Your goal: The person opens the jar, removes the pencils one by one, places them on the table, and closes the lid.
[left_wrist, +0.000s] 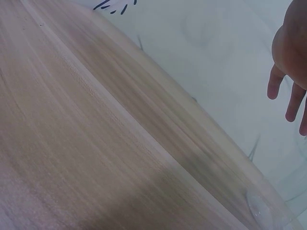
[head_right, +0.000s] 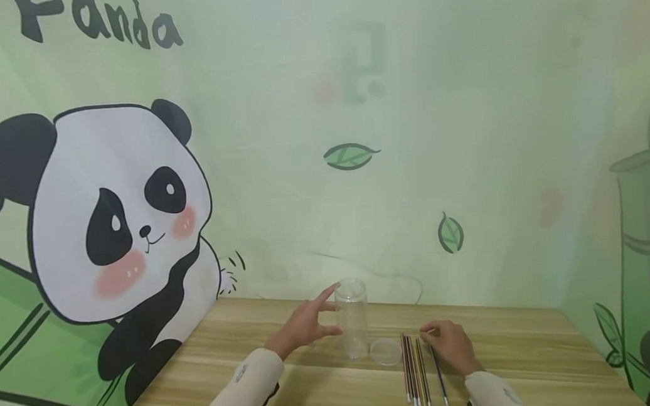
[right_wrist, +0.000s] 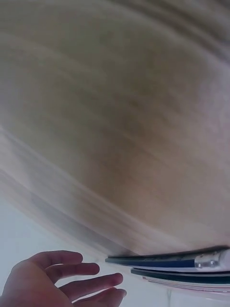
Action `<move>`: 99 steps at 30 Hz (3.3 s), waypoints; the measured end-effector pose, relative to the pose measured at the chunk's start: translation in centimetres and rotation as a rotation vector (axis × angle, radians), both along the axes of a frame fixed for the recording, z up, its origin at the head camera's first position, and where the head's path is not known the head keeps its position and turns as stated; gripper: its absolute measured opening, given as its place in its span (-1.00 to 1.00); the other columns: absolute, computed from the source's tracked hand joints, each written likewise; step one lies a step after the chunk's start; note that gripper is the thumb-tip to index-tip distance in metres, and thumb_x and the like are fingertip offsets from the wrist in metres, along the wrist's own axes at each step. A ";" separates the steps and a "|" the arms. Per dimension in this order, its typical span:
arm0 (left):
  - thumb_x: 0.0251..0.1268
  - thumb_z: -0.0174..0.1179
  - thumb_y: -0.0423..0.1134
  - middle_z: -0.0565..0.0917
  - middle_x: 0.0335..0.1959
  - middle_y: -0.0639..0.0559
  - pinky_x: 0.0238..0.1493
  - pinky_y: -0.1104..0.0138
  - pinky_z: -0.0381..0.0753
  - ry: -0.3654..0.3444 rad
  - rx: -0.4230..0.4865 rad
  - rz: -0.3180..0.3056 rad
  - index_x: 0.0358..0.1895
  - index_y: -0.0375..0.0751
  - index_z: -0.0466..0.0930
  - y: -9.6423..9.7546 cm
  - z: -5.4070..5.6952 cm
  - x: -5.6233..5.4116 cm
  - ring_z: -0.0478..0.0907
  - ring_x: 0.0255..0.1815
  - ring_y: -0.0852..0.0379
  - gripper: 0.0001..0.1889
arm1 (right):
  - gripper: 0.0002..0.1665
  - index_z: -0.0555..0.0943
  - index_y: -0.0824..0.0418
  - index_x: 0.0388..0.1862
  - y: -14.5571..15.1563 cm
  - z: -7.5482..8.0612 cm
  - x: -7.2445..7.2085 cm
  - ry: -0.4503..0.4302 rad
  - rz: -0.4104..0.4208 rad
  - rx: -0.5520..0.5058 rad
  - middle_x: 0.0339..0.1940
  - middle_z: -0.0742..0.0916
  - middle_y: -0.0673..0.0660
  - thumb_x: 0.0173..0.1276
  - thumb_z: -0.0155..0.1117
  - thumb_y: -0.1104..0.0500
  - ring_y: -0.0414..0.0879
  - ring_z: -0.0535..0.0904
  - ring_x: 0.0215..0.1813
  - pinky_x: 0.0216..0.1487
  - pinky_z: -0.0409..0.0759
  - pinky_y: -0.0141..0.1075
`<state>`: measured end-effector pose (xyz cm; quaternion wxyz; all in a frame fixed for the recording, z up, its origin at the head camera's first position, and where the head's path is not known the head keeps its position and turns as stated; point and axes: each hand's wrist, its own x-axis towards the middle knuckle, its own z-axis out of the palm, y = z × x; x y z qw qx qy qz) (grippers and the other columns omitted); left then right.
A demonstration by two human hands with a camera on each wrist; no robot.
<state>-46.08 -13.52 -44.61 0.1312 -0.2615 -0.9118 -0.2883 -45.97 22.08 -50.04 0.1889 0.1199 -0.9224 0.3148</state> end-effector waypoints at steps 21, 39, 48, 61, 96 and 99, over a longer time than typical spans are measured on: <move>0.13 0.58 -0.04 0.74 0.19 0.03 0.38 -0.08 0.48 0.040 -0.024 -0.012 0.68 0.18 0.05 -0.3 0.0 0.3 0.61 0.31 -0.11 0.09 | -0.44 0.78 0.20 0.05 -4.8 0.3 0.6 -0.092 0.212 0.074 -0.01 0.83 0.17 0.18 0.62 -0.11 0.16 0.73 0.11 0.19 0.62 0.12; 0.13 0.58 -0.04 0.73 0.22 0.04 0.42 -0.08 0.44 0.016 -0.016 -0.008 0.68 0.22 0.02 -0.1 0.2 0.1 0.57 0.36 -0.08 0.11 | -0.25 0.78 0.15 0.07 -5.0 0.8 0.3 0.016 0.342 0.208 0.00 0.83 0.14 0.01 0.67 -0.29 0.15 0.73 0.07 0.10 0.64 0.14; 0.12 0.58 -0.01 0.74 0.20 0.06 0.41 -0.08 0.45 0.028 -0.019 -0.009 0.68 0.21 0.03 -0.1 0.2 0.1 0.57 0.36 -0.09 0.11 | -0.26 0.75 0.20 0.14 -4.9 6.5 -0.8 0.035 0.269 0.194 0.15 0.77 0.24 0.11 0.64 -0.23 0.26 0.65 0.24 0.22 0.58 0.20; 0.15 0.58 -0.11 0.73 0.21 0.01 0.43 -0.12 0.42 0.001 0.004 -0.016 0.68 0.18 0.05 0.0 0.3 0.4 0.55 0.38 -0.14 0.08 | -0.29 0.71 0.22 0.22 -6.6 14.6 -1.2 0.071 0.245 0.194 0.24 0.72 0.31 0.24 0.56 -0.21 0.29 0.60 0.31 0.26 0.56 0.22; 0.19 0.48 0.21 0.69 0.27 0.03 0.41 -0.12 0.45 -0.022 -0.012 0.006 0.69 0.05 0.05 0.8 0.4 0.4 0.51 0.42 -0.10 0.09 | -0.36 0.71 0.11 0.24 -11.2 12.7 -0.1 0.029 0.317 0.026 0.29 0.71 0.22 0.27 0.56 -0.16 0.21 0.57 0.37 0.35 0.48 0.24; 0.20 0.44 0.28 0.65 0.33 0.04 0.41 -0.15 0.43 -0.030 0.007 0.030 0.68 0.03 0.04 1.1 0.1 0.5 0.46 0.46 -0.12 0.09 | -0.37 0.71 0.14 0.24 -11.5 12.5 0.0 0.070 0.334 0.028 0.30 0.70 0.25 0.27 0.56 -0.13 0.24 0.56 0.38 0.34 0.47 0.27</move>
